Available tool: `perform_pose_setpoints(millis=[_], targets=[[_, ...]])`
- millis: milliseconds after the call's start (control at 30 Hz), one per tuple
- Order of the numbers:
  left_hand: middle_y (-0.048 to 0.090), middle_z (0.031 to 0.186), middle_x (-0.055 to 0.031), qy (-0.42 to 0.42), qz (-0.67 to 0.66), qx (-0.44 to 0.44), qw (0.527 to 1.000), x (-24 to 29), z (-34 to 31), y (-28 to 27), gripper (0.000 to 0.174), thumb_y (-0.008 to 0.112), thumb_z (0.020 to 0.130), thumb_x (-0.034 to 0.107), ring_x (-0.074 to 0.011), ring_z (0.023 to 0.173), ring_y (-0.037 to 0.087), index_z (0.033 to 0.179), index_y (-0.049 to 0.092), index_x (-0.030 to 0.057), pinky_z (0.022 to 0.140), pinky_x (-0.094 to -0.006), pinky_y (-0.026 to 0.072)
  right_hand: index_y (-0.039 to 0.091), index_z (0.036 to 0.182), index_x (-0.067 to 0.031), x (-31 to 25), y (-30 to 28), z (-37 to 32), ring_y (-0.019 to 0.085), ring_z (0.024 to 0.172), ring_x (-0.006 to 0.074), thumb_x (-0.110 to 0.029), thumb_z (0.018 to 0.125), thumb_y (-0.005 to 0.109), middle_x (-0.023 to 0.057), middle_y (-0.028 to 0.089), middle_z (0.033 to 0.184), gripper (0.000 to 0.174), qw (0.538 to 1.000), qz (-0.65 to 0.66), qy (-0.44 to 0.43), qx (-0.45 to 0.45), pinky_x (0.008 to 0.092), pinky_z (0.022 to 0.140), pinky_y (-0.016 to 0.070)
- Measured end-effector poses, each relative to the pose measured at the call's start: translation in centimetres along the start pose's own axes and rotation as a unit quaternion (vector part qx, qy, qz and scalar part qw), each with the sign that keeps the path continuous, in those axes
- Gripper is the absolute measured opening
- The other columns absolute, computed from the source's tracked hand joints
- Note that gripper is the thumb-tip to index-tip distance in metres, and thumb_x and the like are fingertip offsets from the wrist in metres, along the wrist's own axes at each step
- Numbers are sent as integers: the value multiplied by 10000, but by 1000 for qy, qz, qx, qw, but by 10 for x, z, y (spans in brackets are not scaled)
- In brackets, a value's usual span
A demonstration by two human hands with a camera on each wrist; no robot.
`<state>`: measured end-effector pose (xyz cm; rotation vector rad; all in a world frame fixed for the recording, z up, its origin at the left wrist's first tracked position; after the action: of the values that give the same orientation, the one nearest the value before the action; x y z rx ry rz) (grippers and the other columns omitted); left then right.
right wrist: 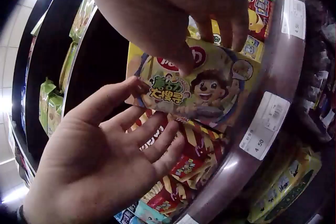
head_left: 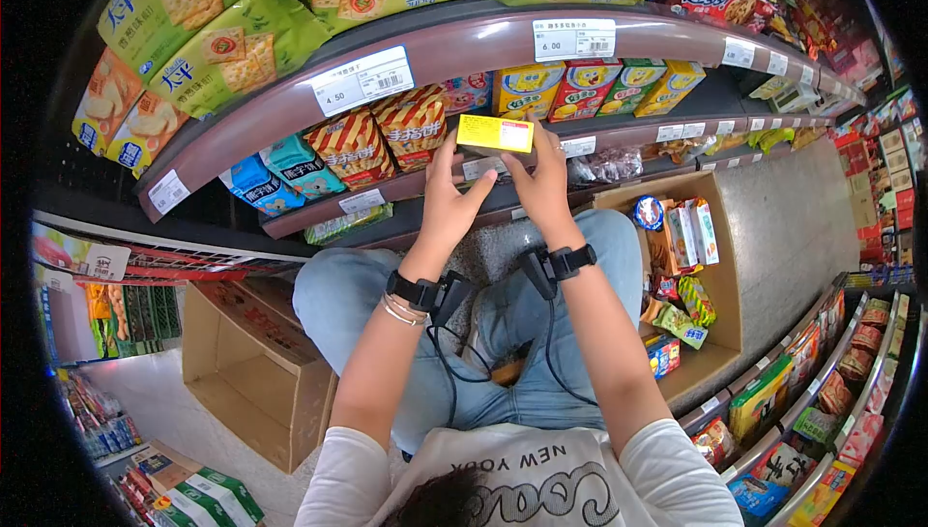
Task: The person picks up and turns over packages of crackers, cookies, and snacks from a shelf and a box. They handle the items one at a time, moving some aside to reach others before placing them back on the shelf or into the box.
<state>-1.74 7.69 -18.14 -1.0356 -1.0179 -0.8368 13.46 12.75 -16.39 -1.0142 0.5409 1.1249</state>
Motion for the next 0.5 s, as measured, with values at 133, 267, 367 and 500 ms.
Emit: perform_pose_setpoints(millis=[133, 267, 367, 500], targets=[[395, 1362, -167, 29, -10, -2, 1000, 11, 5, -1, 780, 720, 815, 216, -302, 1226, 447, 1444, 291, 51, 955, -421, 437, 428, 1325, 20, 12, 18, 9, 536, 1027, 417, -1, 781, 653, 261, 569, 1109, 589, 997, 62, 44, 7, 453, 883, 422], [338, 1379, -159, 25, -41, 5, 999, -1, 8, -1, 801, 707, 809, 104, -302, 1246, 427, 1460, 244, 51, 983, -428, 430, 444, 1245, 22, 5, 25, 13, 546, 1049, 430, 10, 784, 646, 282, 576, 1113, 504, 991, 101, 76, 42, 445, 897, 427], [301, 1392, -157, 27, -50, 25, 998, -1, 7, -5, 799, 687, 805, 42, -308, 1262, 414, 1461, 232, 51, 1007, -436, 417, 452, 1197, 28, 3, 29, 18, 535, 1037, 424, 14, 779, 648, 272, 557, 1105, 462, 992, 89, 51, 70, 442, 889, 431], [276, 1403, -153, 51, -25, 21, 998, 6, 4, -4, 798, 683, 800, 35, -321, 1281, 399, 1458, 232, 57, 1017, -446, 409, 459, 1170, 36, 6, 35, 21, 519, 1032, 413, 17, 766, 654, 253, 525, 1095, 449, 995, 52, 20, 88, 442, 877, 435]])
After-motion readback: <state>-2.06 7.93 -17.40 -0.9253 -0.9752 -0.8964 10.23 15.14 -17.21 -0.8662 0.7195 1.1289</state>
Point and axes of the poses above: each hand's wrist, its own z-axis towards the middle knuckle, its own y-axis out of the palm, x = y × z, the point moved 7 cm from there along z, towards the middle knuckle
